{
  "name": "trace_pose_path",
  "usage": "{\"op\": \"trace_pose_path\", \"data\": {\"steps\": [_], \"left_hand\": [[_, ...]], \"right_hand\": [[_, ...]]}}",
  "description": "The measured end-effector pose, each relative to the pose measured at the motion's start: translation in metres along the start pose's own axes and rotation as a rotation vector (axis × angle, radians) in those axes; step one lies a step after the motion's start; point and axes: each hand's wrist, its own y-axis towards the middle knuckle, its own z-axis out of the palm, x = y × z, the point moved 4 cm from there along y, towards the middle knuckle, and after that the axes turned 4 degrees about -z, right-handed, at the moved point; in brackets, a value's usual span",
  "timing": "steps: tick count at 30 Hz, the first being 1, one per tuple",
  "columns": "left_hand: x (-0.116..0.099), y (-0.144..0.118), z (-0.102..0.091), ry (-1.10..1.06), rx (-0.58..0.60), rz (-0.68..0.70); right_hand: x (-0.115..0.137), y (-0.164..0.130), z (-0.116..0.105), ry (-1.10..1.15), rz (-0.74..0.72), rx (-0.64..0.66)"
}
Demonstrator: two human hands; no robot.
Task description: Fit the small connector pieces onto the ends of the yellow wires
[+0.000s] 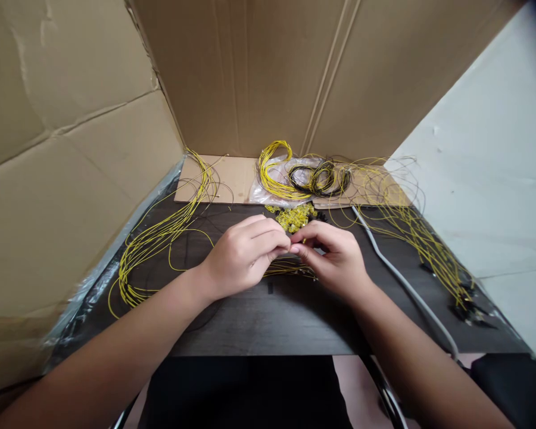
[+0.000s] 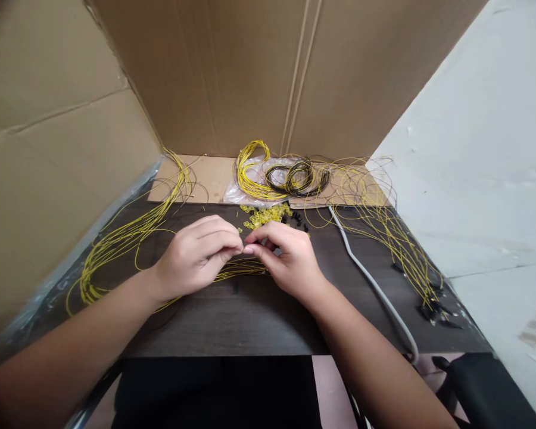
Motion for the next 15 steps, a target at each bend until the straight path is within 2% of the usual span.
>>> {"op": "trace_pose_path", "data": {"steps": [5, 15], "left_hand": [[0.001, -0.001, -0.006, 0.047, -0.110, -0.020], [0.000, -0.006, -0.009, 0.190, -0.218, -0.037]], "right_hand": [[0.010, 0.003, -0.002, -0.076, -0.076, -0.054], [0.018, -0.004, 0.003, -0.143, -0.103, -0.105]]}}
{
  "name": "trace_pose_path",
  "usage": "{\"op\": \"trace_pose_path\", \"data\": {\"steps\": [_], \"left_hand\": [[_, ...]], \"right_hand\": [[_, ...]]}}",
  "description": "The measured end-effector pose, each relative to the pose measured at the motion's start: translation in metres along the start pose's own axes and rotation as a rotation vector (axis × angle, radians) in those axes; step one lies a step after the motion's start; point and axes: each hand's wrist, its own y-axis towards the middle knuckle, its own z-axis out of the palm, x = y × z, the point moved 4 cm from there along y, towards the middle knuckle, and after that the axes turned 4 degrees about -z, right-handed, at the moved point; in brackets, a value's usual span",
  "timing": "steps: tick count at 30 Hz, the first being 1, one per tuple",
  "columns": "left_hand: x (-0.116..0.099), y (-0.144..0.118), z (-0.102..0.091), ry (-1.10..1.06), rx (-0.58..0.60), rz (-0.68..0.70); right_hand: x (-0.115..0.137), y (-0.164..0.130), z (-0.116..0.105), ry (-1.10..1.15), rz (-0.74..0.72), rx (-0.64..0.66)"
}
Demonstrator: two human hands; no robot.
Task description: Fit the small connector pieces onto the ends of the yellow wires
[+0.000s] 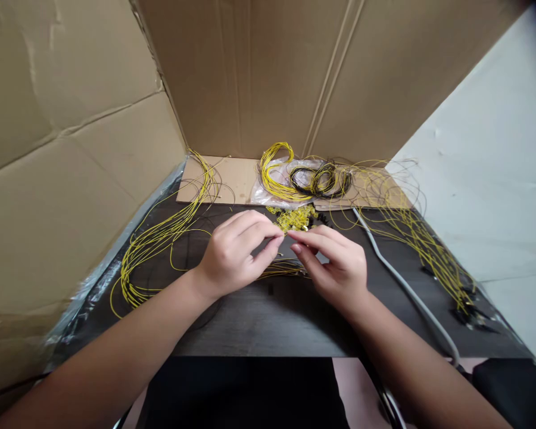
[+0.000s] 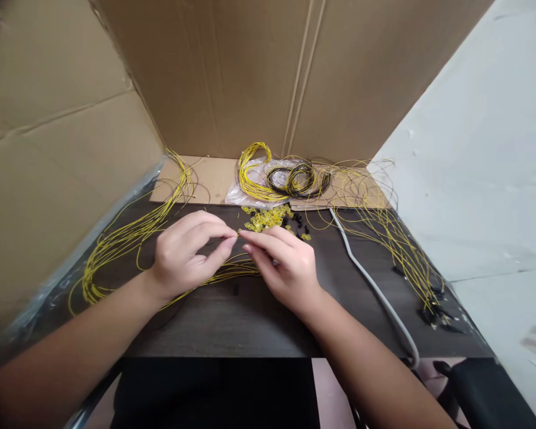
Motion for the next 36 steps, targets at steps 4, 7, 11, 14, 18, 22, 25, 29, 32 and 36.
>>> {"op": "trace_pose_path", "data": {"steps": [4, 7, 11, 14, 18, 22, 25, 29, 32, 36], "left_hand": [[-0.001, 0.000, -0.001, 0.013, -0.030, -0.006], [-0.001, 0.000, -0.002, 0.017, -0.035, -0.009], [-0.002, 0.000, -0.003, 0.010, -0.048, -0.027], [-0.001, 0.000, -0.003, -0.011, -0.046, -0.051], [-0.001, -0.001, -0.002, -0.037, -0.031, -0.063], [-0.002, -0.002, -0.001, -0.016, -0.030, -0.043], [-0.002, -0.003, 0.000, -0.025, -0.030, -0.049], [0.002, -0.001, 0.001, -0.104, -0.046, -0.114], [0.003, 0.000, 0.003, -0.154, -0.044, -0.128], [0.004, -0.001, 0.004, -0.156, -0.029, -0.103]], "right_hand": [[0.001, -0.002, 0.004, 0.003, -0.039, 0.001], [0.001, -0.004, 0.008, 0.023, -0.052, 0.015], [0.001, -0.005, 0.011, 0.064, -0.056, 0.035], [0.001, -0.005, 0.013, 0.108, -0.055, 0.051], [0.001, -0.006, 0.015, 0.152, -0.051, 0.059], [0.001, -0.008, 0.016, 0.160, -0.054, 0.063], [0.002, -0.007, 0.015, 0.166, -0.059, 0.065], [0.000, -0.003, 0.010, 0.125, -0.025, 0.057], [-0.003, 0.000, 0.003, 0.041, 0.028, -0.026], [-0.005, 0.001, 0.000, -0.013, 0.040, -0.054]]}}
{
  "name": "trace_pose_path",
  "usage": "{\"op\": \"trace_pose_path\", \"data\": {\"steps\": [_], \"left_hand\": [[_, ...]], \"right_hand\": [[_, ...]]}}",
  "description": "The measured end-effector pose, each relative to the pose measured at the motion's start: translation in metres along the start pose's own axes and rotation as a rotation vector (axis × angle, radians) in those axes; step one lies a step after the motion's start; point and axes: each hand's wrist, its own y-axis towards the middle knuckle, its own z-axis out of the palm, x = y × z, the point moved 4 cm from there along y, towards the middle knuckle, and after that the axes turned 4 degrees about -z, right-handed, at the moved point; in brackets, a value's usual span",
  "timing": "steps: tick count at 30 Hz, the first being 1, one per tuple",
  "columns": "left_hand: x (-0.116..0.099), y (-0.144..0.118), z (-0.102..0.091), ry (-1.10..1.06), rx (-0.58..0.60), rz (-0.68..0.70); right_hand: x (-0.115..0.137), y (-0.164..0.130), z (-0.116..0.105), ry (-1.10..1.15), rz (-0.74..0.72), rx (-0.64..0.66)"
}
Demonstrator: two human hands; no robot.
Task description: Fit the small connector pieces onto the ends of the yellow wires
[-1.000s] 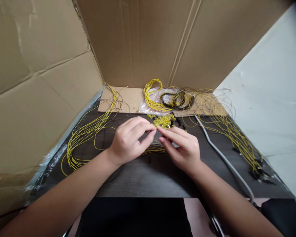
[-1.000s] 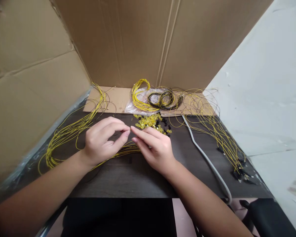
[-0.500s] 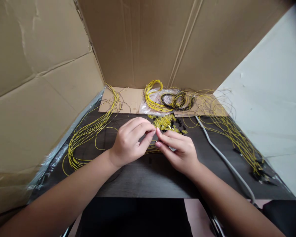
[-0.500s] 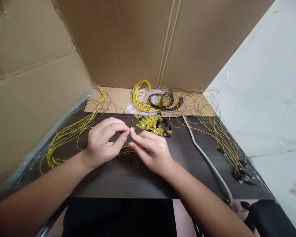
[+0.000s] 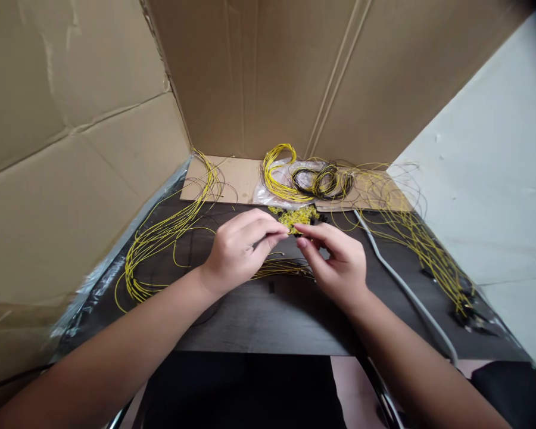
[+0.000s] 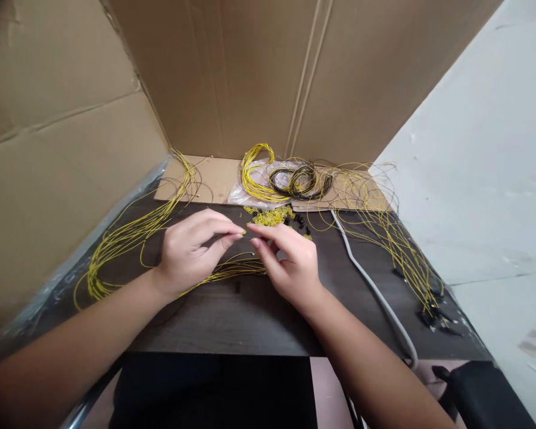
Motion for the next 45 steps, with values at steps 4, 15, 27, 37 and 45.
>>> {"op": "trace_pose_path", "data": {"steps": [4, 15, 27, 37, 45], "left_hand": [[-0.003, -0.001, -0.001, 0.042, 0.015, 0.051], [-0.010, -0.001, -0.001, 0.118, 0.019, 0.106], [-0.011, -0.002, -0.003, 0.130, -0.013, 0.103], [-0.013, -0.002, -0.003, 0.158, -0.028, 0.126], [-0.013, -0.001, -0.003, 0.161, -0.008, 0.132]], "right_hand": [[0.000, 0.000, 0.000, 0.005, -0.027, 0.029], [0.005, -0.002, -0.001, -0.056, -0.069, -0.021], [0.009, -0.007, 0.003, -0.122, -0.143, -0.019], [0.010, -0.008, 0.003, -0.125, -0.174, -0.012], [0.009, -0.008, 0.005, -0.077, -0.154, 0.010]]}}
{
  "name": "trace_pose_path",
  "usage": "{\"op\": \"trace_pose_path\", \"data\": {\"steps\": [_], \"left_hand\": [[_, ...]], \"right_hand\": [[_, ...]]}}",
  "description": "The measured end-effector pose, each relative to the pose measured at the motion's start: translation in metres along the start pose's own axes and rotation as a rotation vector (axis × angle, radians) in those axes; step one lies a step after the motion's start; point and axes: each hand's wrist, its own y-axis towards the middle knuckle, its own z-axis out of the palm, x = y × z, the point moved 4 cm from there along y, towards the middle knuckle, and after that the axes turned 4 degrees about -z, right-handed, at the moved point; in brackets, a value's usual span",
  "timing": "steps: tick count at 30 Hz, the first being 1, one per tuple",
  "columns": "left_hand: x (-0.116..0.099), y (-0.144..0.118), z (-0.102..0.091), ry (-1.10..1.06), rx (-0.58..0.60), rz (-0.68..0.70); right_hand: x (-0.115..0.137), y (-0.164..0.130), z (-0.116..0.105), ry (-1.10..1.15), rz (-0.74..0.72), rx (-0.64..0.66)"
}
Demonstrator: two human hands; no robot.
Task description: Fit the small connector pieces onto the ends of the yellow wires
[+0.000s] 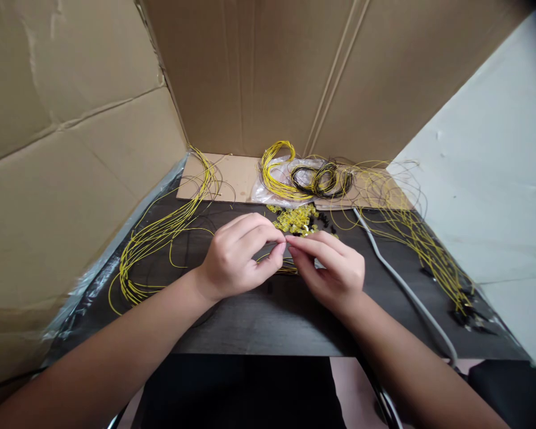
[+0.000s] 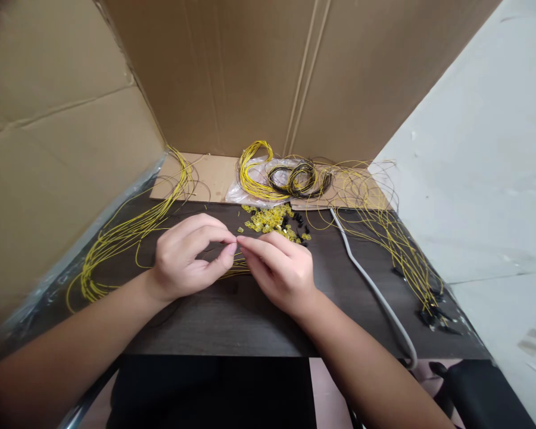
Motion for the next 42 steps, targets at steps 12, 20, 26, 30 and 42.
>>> {"op": "trace_pose_path", "data": {"steps": [12, 20, 26, 30, 42], "left_hand": [[0.004, -0.002, 0.009, -0.084, 0.157, 0.014], [0.005, -0.003, 0.011, -0.122, 0.195, -0.012], [0.005, -0.003, 0.011, -0.153, 0.230, -0.024], [0.005, -0.003, 0.011, -0.121, 0.238, -0.003], [0.005, -0.006, 0.012, 0.043, 0.254, 0.082]], "right_hand": [[-0.006, 0.003, -0.004, -0.021, 0.030, 0.083], [-0.009, 0.003, -0.003, 0.157, 0.192, 0.113], [-0.012, 0.005, -0.003, 0.158, 0.194, 0.142], [-0.012, 0.006, -0.003, 0.127, 0.156, 0.159], [-0.016, 0.002, -0.001, 0.074, 0.094, 0.207]]}}
